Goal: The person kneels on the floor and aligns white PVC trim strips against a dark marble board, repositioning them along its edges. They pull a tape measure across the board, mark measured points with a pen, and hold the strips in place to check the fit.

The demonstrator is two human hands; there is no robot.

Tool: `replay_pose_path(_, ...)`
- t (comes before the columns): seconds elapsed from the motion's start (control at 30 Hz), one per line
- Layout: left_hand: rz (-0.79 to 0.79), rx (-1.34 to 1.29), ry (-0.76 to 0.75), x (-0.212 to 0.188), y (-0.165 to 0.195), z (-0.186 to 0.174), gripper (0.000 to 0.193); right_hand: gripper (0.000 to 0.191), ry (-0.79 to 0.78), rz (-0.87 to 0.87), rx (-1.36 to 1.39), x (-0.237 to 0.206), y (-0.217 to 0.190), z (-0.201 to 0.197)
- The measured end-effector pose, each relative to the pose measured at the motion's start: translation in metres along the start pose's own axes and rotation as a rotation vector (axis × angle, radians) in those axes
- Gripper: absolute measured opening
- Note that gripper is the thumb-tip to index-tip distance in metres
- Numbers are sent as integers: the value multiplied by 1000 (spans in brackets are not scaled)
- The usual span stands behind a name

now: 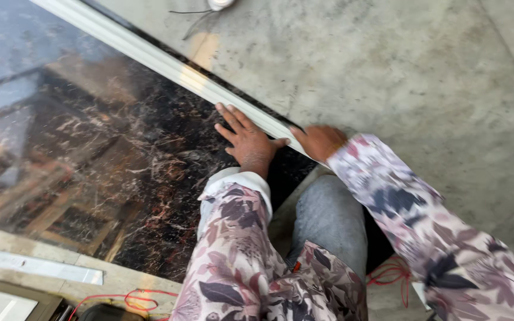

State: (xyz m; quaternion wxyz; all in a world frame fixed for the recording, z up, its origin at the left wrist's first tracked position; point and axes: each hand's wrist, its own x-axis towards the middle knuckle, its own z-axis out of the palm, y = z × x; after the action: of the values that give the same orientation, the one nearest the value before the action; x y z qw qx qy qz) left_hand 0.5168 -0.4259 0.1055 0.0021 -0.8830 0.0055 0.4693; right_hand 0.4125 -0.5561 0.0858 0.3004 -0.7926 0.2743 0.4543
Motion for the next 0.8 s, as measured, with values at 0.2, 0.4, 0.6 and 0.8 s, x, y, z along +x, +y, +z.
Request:
replay_pose_path(0.2,6,-3,1,-8,7,-1,161,65,-137,314,-83,-102,168,48)
replay_pose_path(0.4,49,-21,60,-13,0,8,161,62,558,-218,35,-89,123,70)
replay_pose_path(0.6,147,-66,136,-12,-23,11,146,57,691,-254,16,-63,26,44)
replay_pose_path(0.8,497,-228,240,28,-7,-8,130,54,754,-174,13,-37,7,5)
